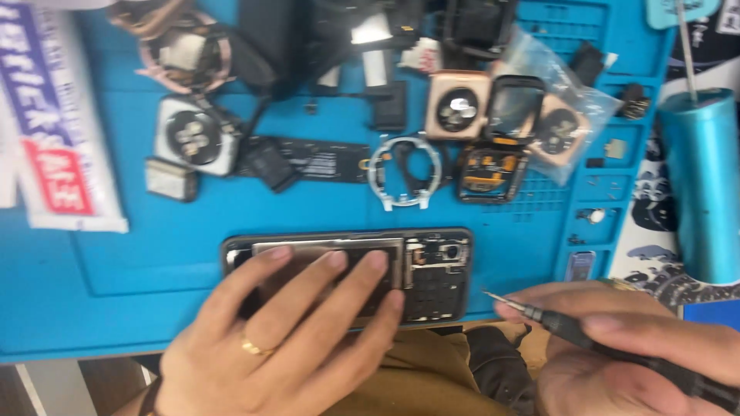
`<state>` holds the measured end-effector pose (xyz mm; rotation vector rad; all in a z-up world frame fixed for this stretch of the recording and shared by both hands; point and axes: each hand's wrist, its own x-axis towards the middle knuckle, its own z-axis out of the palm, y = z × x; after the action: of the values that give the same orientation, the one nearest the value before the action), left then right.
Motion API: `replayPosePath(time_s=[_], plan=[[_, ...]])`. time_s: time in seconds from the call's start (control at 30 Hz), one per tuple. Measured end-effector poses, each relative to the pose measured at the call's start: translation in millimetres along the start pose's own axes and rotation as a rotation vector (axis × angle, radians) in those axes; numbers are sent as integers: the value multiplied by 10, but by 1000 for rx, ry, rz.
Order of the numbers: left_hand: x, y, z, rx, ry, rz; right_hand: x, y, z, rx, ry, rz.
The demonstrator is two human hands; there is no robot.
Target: Technician reassembling internal components of a smartphone using a precision screwdriver and tweezers on a repair mat surrounded by watch parts.
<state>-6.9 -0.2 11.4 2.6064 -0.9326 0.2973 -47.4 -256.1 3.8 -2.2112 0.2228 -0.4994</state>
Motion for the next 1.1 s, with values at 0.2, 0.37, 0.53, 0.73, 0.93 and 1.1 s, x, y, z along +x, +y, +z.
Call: replayPosePath(time_s=[0.2, 0.37, 0.53, 0.73, 0.93, 1.1], plan=[[-163, -168, -34, -62, -23, 37, 8, -628, 529, -12, -63, 109], [-217, -257, -11, 12, -20, 78, 43, -678, 627, -112, -136, 110], [-218, -310, -17, 49, -31, 92, 50, -663, 695, -85, -137, 119], [-216, -313, 5, 45, -19, 86, 64, -678, 719, -62, -141, 117], [-197, -296, -6, 62, -18, 64, 24, -671, 737, -69, -98, 91], [-187, -293, -15, 62, -39, 65, 26, -605, 662, -94, -162, 50]])
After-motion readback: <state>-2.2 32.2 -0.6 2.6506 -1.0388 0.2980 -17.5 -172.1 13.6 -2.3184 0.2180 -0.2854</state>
